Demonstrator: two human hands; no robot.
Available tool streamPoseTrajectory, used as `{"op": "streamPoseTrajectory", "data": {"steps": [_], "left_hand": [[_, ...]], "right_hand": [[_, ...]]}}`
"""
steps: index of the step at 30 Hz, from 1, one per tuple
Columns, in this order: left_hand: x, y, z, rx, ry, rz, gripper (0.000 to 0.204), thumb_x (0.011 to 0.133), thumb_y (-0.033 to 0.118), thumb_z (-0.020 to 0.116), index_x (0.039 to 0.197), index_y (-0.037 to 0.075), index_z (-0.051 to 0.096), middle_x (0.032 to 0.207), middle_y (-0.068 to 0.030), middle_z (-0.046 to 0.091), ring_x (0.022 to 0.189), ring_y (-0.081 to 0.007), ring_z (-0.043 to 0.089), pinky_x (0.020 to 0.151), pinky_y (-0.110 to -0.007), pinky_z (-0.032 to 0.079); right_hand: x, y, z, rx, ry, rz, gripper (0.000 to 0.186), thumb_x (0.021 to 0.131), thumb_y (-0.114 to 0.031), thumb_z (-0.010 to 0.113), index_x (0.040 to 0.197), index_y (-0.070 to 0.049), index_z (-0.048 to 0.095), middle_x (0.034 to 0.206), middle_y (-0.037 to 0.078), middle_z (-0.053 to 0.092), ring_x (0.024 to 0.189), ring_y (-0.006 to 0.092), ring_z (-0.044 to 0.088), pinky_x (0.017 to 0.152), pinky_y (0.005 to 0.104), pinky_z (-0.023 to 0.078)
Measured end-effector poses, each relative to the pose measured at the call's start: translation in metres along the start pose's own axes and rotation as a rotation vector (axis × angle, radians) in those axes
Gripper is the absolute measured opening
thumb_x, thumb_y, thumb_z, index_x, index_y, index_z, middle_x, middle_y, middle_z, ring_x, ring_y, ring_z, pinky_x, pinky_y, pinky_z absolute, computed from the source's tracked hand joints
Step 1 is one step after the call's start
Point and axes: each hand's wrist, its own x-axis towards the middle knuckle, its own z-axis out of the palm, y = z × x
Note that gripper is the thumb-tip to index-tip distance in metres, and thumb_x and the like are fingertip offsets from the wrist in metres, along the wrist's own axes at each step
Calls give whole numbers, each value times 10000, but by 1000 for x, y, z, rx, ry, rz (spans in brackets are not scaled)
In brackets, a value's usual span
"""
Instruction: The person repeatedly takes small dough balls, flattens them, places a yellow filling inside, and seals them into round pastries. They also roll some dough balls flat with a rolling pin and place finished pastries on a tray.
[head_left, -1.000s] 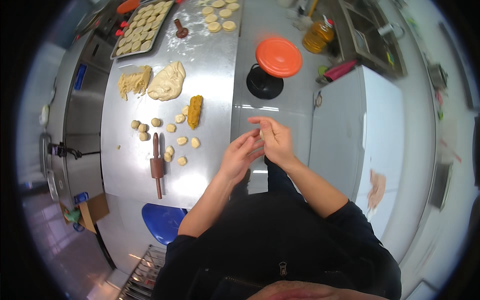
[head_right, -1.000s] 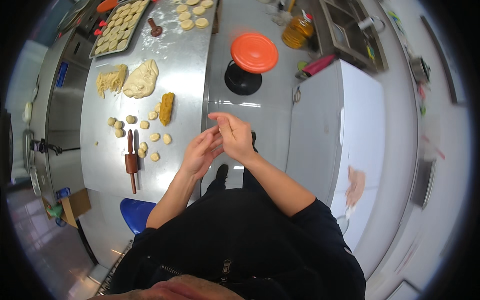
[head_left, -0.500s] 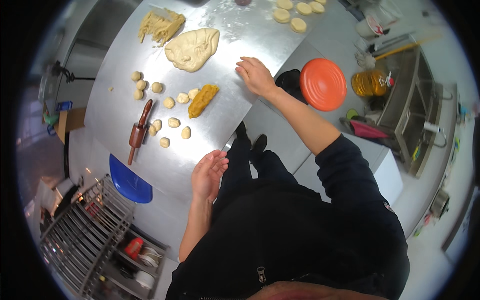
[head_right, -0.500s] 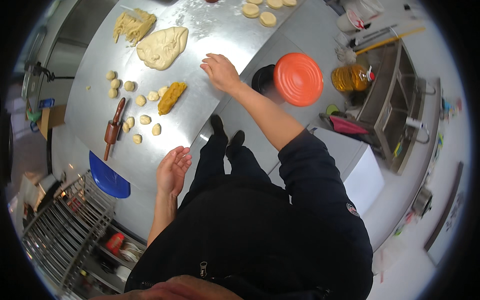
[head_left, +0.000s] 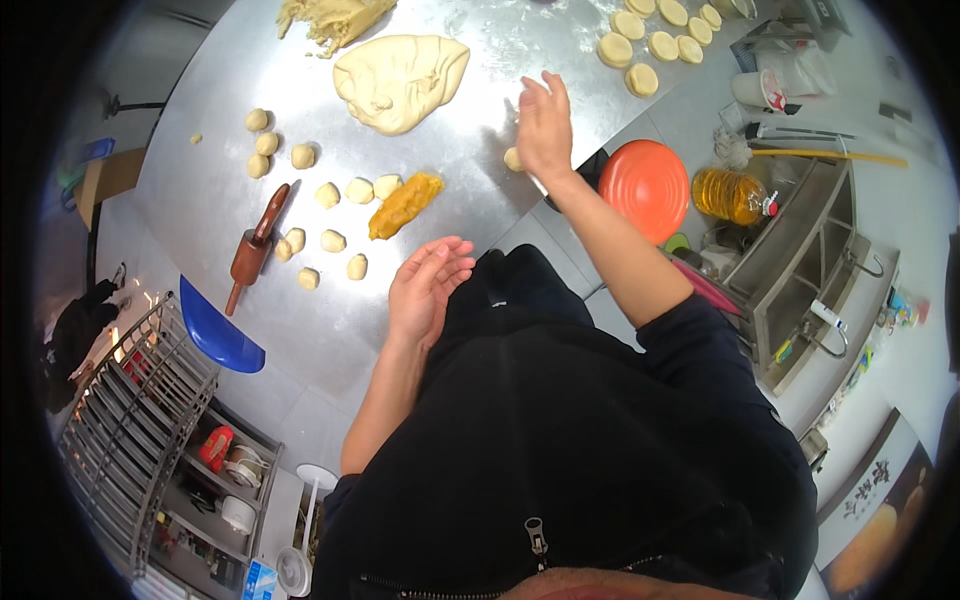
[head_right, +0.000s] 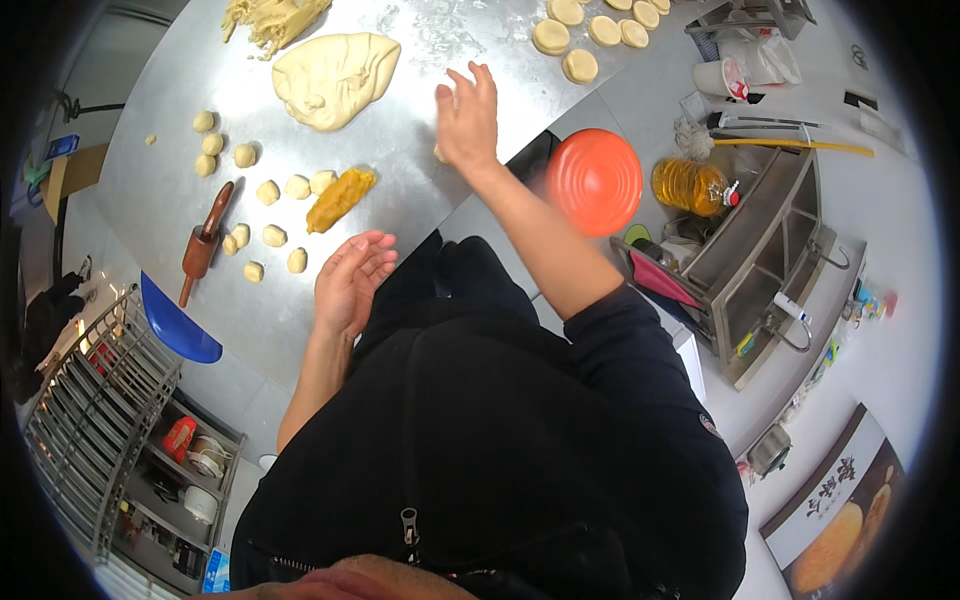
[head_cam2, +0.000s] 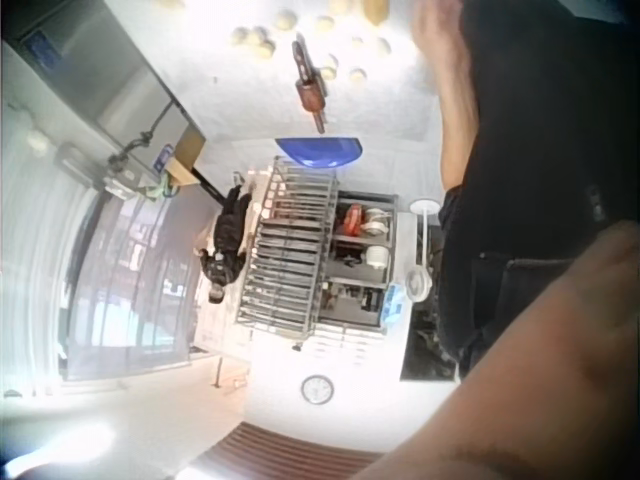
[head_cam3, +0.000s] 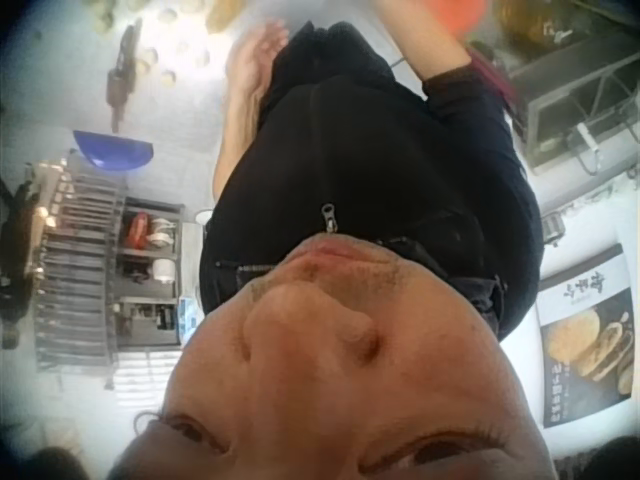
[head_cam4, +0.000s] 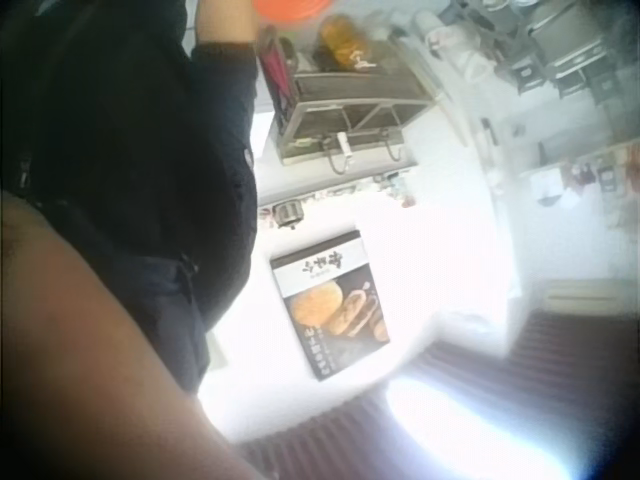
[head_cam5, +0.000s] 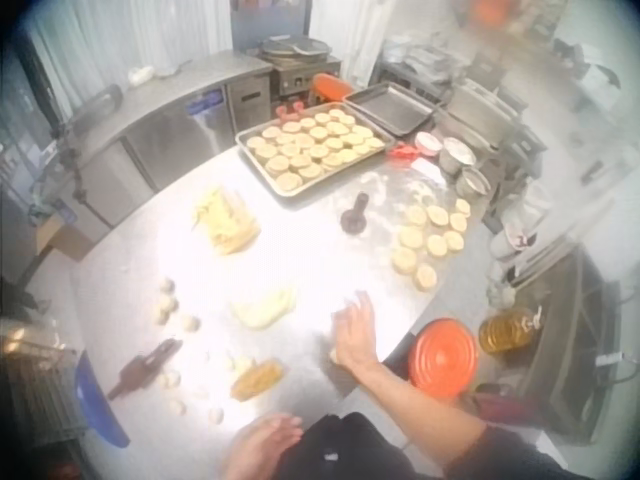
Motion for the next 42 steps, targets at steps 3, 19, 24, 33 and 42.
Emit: {"op": "streamPoseTrajectory", "data": {"steps": [3,19,24,33,42], "left_hand": [[16,2,9,21,2,-13,272,1067,198,600,1220,-20,656,1178,-137,726,1007,-187,695,908,-331,551],[153,-28,97,1517,238,732,387,891,168,781,1216,-24,693,1231,-199,627,1157,-388,579,1000,-447,480],[157,-30,120,1586,132,792,415,822,76,794,1204,3,649,1213,-193,625,1171,-398,556,1008,-461,461],[176,50,197,442,206,98,340,1057,157,626,1330,-42,588,1169,-217,694,943,-262,750,817,-339,641],[276,167,323,355,51,451,515,1072,127,554,1547,-24,423,1370,-247,616,1134,-252,689,975,-347,584]], "right_hand": [[-1,7,18,-328,-61,-128,521,1047,-419,544,1332,15,588,1531,309,394,1477,510,297,1224,631,197],[113,65,-61,55,245,-9,526,922,-297,752,1282,42,572,1300,229,551,1183,377,558,1043,445,447],[230,69,-67,65,160,54,1133,720,-476,927,1515,92,354,1419,239,440,1095,327,609,964,413,528],[319,60,-27,70,-296,-44,651,778,-447,851,1334,-170,655,1287,119,590,1043,318,697,913,432,575],[317,87,-96,550,-82,122,135,879,-196,776,915,-70,742,953,88,700,865,218,701,767,342,556]]}}
